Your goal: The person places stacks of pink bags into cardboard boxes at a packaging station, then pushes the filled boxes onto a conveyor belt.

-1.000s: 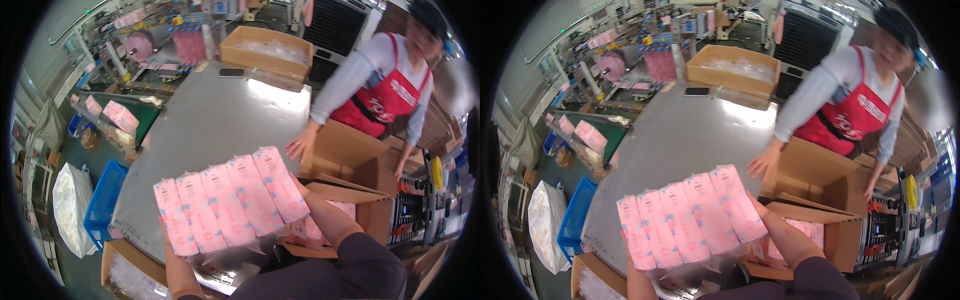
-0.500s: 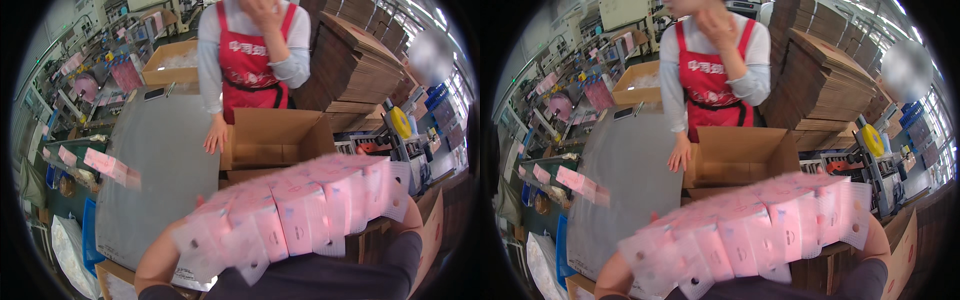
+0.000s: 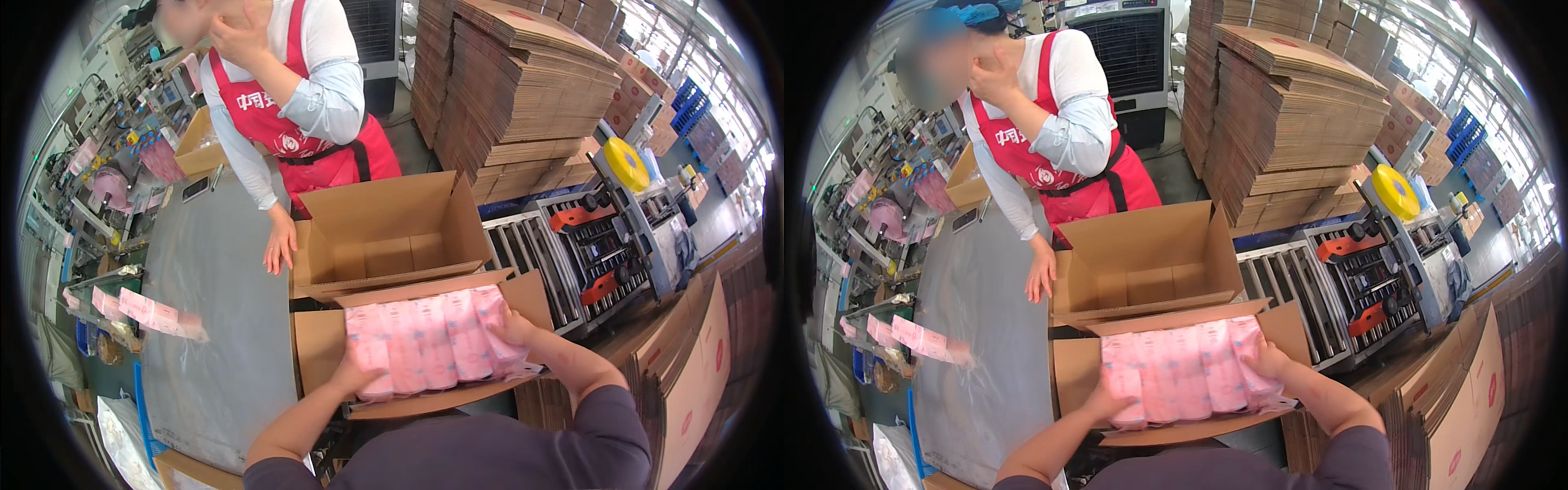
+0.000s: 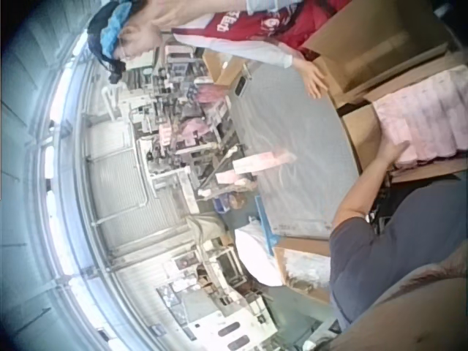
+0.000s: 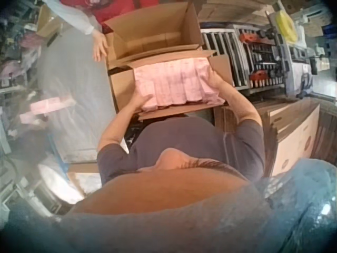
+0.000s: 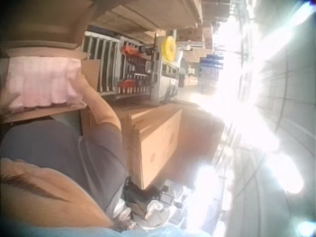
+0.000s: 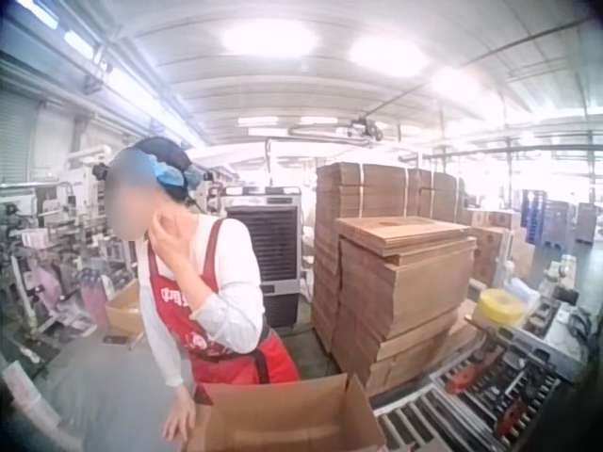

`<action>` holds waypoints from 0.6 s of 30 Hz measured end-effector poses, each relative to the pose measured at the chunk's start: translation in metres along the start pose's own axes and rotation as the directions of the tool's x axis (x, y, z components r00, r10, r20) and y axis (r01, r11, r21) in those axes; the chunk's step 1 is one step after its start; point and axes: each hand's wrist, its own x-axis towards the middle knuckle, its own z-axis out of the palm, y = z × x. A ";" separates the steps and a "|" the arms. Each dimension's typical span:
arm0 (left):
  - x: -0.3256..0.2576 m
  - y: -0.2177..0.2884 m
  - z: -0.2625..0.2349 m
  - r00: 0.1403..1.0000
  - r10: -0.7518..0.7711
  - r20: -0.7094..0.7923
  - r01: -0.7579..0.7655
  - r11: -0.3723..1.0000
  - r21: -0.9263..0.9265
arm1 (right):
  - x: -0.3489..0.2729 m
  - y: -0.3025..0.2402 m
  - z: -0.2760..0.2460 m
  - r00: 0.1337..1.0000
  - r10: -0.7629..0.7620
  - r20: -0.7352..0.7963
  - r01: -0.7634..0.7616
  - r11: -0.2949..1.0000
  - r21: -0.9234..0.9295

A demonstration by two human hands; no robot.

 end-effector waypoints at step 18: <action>-0.005 -0.026 -0.079 0.955 -0.213 0.207 0.274 0.899 -0.342 | -0.074 0.079 -0.029 0.801 0.442 -0.405 -0.277 0.872 0.403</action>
